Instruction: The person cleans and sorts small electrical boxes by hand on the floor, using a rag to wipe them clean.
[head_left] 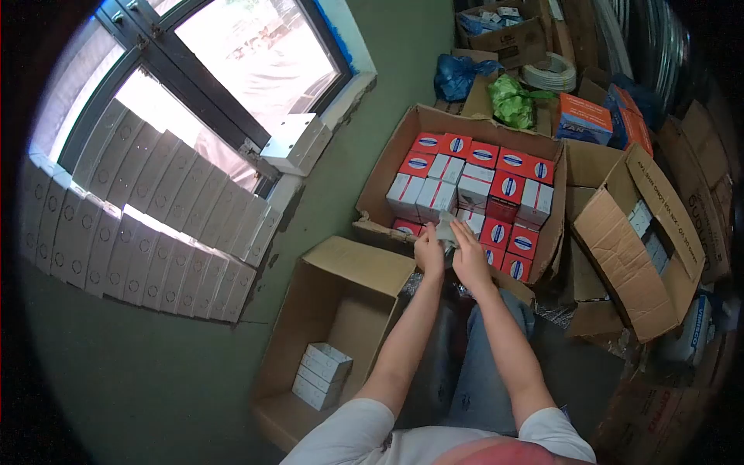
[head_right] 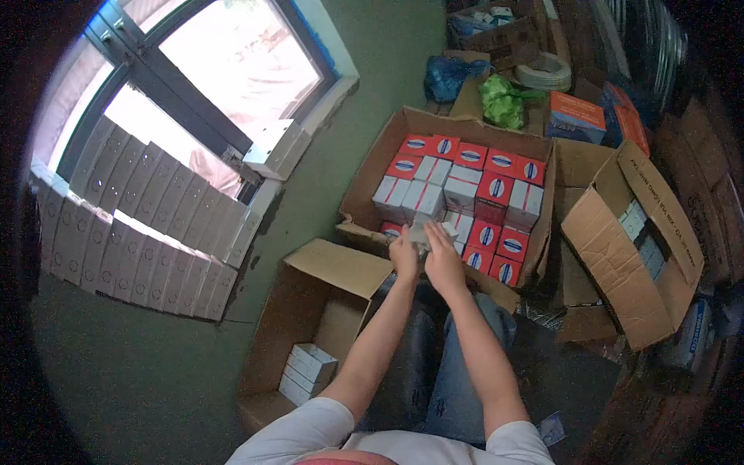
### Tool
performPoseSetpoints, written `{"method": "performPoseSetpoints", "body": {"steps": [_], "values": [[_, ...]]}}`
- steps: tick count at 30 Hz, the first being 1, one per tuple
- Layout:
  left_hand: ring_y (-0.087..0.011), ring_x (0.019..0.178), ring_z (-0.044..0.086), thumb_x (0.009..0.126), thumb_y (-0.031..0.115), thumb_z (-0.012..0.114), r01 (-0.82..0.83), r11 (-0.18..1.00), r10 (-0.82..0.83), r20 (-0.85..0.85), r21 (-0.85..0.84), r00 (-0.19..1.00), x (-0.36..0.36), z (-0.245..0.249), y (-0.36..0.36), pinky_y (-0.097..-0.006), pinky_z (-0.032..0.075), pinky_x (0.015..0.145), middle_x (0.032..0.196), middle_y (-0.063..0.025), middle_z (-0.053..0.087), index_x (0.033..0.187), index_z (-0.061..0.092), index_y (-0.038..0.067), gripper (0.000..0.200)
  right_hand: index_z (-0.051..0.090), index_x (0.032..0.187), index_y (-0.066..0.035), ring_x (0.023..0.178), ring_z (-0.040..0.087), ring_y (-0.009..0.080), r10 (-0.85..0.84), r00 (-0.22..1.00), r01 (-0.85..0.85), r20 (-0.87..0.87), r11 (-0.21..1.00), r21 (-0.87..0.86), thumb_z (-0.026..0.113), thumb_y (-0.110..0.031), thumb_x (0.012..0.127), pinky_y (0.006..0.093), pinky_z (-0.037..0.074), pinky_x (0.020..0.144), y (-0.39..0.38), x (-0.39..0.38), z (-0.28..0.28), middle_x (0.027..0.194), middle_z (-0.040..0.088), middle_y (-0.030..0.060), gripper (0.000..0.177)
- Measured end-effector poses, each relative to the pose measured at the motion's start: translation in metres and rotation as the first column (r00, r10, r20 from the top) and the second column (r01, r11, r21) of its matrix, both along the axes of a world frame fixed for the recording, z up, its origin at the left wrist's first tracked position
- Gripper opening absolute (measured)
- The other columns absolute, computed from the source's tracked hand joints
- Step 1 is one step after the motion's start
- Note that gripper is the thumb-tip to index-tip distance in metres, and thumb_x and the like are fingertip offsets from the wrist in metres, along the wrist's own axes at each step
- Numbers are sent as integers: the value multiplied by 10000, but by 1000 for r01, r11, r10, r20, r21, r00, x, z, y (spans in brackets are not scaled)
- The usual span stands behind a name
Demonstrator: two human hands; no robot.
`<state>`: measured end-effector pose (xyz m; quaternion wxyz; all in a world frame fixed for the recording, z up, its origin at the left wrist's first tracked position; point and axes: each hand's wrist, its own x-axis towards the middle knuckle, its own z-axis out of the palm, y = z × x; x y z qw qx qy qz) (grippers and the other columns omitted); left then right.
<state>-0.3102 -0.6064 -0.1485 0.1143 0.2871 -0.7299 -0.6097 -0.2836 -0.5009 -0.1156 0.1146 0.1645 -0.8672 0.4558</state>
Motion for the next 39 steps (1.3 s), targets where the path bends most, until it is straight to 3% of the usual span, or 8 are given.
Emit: {"method": "performPoseSetpoints", "body": {"steps": [4, 8, 9, 16, 20, 25, 33, 39], "values": [[-352, 823, 636, 870, 572, 403, 108, 925, -29, 215, -365, 976, -2, 4, 17, -404, 457, 738, 796, -173, 670, 869, 704, 67, 588, 500, 1197, 19, 1136, 476, 414, -152, 962, 157, 225, 988, -1, 411, 50, 761, 437, 377, 979, 14, -20, -36, 1229, 491, 266, 445], [-298, 698, 629, 854, 575, 461, 99, 991, -91, 90, -89, 992, -9, -3, 15, -372, 446, 680, 686, -161, 645, 757, 685, 15, 611, 452, 1225, 59, 1132, 481, 422, -245, 965, 238, 94, 968, 76, 433, 39, 772, 460, 354, 994, 37, -23, -34, 1224, 509, 254, 453], [-221, 551, 547, 862, 559, 484, 103, 994, -103, 2, 24, 995, -10, -5, 14, -378, 412, 597, 540, -123, 556, 632, 597, -49, 660, 421, 1256, 67, 1227, 416, 398, -361, 927, 314, 100, 894, 320, 449, 47, 776, 463, 291, 1050, 38, -18, -26, 1275, 487, 234, 481], [-134, 525, 448, 911, 508, 466, -50, 931, 115, -160, 362, 980, -15, -9, 11, -349, 374, 532, 475, -32, 454, 481, 487, -14, 676, 384, 1324, 18, 1327, 299, 354, -147, 986, 158, -84, 976, 152, 448, 59, 788, 449, 257, 1089, 46, -4, -9, 1366, 411, 198, 541], [-73, 502, 350, 920, 390, 533, 118, 976, -47, -354, 182, 934, -11, -9, 15, -304, 289, 464, 491, 31, 402, 478, 446, 4, 593, 453, 1286, 18, 1295, 373, 329, 8, 935, 135, -354, 916, 378, 420, 52, 805, 439, 319, 1062, 44, 20, 10, 1371, 418, 184, 483], [-48, 500, 332, 927, 325, 536, 261, 923, -132, -404, 284, 905, -10, -13, 29, -282, 250, 442, 489, 58, 383, 491, 442, 1, 552, 513, 1230, 27, 1242, 447, 321, 35, 905, 122, -423, 933, 338, 485, 55, 744, 424, 386, 1021, 50, 34, 16, 1325, 479, 162, 487], [-60, 484, 370, 913, 328, 536, 180, 930, -51, -375, 319, 926, -19, -21, 21, -286, 301, 446, 503, 41, 448, 523, 503, -21, 524, 500, 1247, 9, 1238, 451, 312, 110, 899, 52, -424, 935, 352, 506, 27, 748, 420, 392, 1011, 41, 33, 15, 1337, 474, 143, 499], [-97, 533, 462, 896, 355, 509, 19, 916, 84, -239, 400, 967, -21, -17, 17, -308, 380, 517, 566, -12, 510, 558, 521, -10, 498, 452, 1287, 13, 1284, 388, 325, -131, 926, 261, -356, 901, 348, 456, 30, 778, 425, 332, 1055, 40, 14, 3, 1355, 445, 167, 509]]}}
